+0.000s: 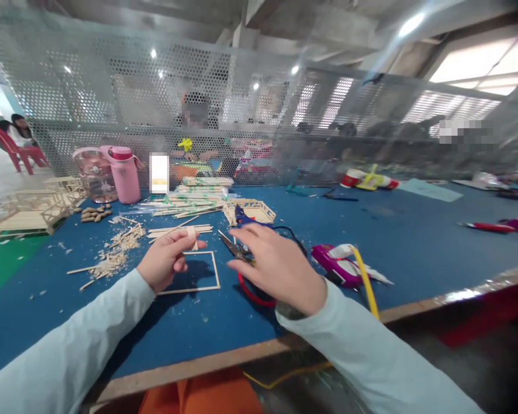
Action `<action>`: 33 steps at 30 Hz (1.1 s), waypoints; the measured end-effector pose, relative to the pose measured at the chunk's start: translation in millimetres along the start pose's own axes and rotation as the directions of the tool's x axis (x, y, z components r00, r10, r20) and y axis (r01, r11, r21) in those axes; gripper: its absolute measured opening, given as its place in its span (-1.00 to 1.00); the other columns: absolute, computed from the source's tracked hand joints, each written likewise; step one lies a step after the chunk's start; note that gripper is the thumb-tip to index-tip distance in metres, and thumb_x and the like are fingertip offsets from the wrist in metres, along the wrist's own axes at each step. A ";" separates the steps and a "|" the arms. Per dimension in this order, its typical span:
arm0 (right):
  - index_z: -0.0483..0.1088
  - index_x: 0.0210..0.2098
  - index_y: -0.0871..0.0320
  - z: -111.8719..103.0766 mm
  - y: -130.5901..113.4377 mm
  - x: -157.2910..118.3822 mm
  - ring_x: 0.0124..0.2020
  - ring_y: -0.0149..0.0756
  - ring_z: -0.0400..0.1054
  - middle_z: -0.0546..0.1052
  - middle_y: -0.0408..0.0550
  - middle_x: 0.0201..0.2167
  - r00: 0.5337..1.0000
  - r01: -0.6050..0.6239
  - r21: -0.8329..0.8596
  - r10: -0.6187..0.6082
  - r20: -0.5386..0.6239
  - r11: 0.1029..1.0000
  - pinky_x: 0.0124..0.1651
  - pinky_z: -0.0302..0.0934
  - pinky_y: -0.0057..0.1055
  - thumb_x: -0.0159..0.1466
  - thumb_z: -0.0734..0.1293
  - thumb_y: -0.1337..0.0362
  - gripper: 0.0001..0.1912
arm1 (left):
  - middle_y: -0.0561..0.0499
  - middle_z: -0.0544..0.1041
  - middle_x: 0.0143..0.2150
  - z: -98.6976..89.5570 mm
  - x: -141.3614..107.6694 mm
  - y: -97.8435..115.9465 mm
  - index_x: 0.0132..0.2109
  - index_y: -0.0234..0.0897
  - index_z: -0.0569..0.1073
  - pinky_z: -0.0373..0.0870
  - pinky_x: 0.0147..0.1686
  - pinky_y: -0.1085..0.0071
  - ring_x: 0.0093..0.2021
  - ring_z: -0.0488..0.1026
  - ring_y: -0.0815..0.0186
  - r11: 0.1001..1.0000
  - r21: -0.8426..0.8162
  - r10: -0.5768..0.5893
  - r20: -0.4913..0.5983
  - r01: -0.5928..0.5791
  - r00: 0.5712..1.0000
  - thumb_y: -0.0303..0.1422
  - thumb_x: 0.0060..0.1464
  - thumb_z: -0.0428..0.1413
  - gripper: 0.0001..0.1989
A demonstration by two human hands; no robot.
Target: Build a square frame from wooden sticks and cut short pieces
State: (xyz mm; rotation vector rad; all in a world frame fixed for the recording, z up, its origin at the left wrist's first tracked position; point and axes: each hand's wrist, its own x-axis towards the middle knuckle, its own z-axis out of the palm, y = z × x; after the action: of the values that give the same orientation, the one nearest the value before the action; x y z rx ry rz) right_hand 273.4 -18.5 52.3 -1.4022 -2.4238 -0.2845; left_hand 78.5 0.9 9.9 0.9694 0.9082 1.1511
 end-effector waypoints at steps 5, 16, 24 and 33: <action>0.29 0.03 0.15 29.1 -8.2 43.3 0.12 -0.05 0.15 0.29 0.14 0.09 0.938 0.333 0.320 -0.277 -0.208 0.887 0.11 0.06 -0.09 -0.13 0.46 -0.02 -0.22 | 0.05 0.55 -0.45 6.4 2.8 0.9 -0.36 -0.35 0.42 0.13 -0.80 0.68 -0.84 0.07 0.70 0.998 -0.042 -0.050 0.112 0.055 0.992 -0.31 -0.15 0.23 -0.78; 0.40 -0.13 0.18 64.4 -14.5 41.2 0.00 -0.19 0.28 0.46 0.05 -0.08 0.930 0.339 0.583 -0.171 -0.324 0.738 0.09 0.12 -0.22 -0.09 0.49 0.17 -0.46 | 0.01 0.57 -0.45 -4.5 0.6 -9.8 -0.35 -0.37 0.48 0.26 -0.76 0.64 -0.83 0.16 0.65 0.998 -0.011 -0.067 0.143 0.070 0.987 -0.22 -0.24 0.28 -0.67; 0.38 -0.05 0.17 68.4 -16.9 40.8 -0.03 -0.22 0.33 0.48 0.05 -0.08 0.955 0.287 0.669 -0.153 -0.253 0.685 0.05 0.18 -0.28 -0.10 0.50 0.18 -0.38 | 0.01 0.56 -0.45 -3.8 -1.4 -6.5 -0.39 -0.38 0.47 0.17 -0.80 0.66 -0.85 0.09 0.69 0.998 0.046 -0.057 0.099 0.053 0.993 -0.25 -0.20 0.25 -0.73; 0.43 -0.15 0.17 65.9 -5.5 44.2 -0.05 -0.21 0.33 0.51 0.04 -0.13 0.922 0.336 0.610 -0.120 -0.367 0.717 0.05 0.17 -0.23 -0.06 0.47 0.14 -0.51 | 0.09 0.46 -0.57 0.5 10.2 24.1 -0.46 -0.38 0.46 0.09 -0.79 0.66 -0.84 0.04 0.69 0.960 0.232 -0.211 0.215 0.160 0.953 -0.33 -0.17 0.25 -0.81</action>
State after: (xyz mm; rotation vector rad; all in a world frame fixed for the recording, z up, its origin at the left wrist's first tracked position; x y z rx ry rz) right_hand 236.3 36.0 7.7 -0.6716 -2.1068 0.2853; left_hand 73.4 14.0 31.9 1.1418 0.9174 0.7688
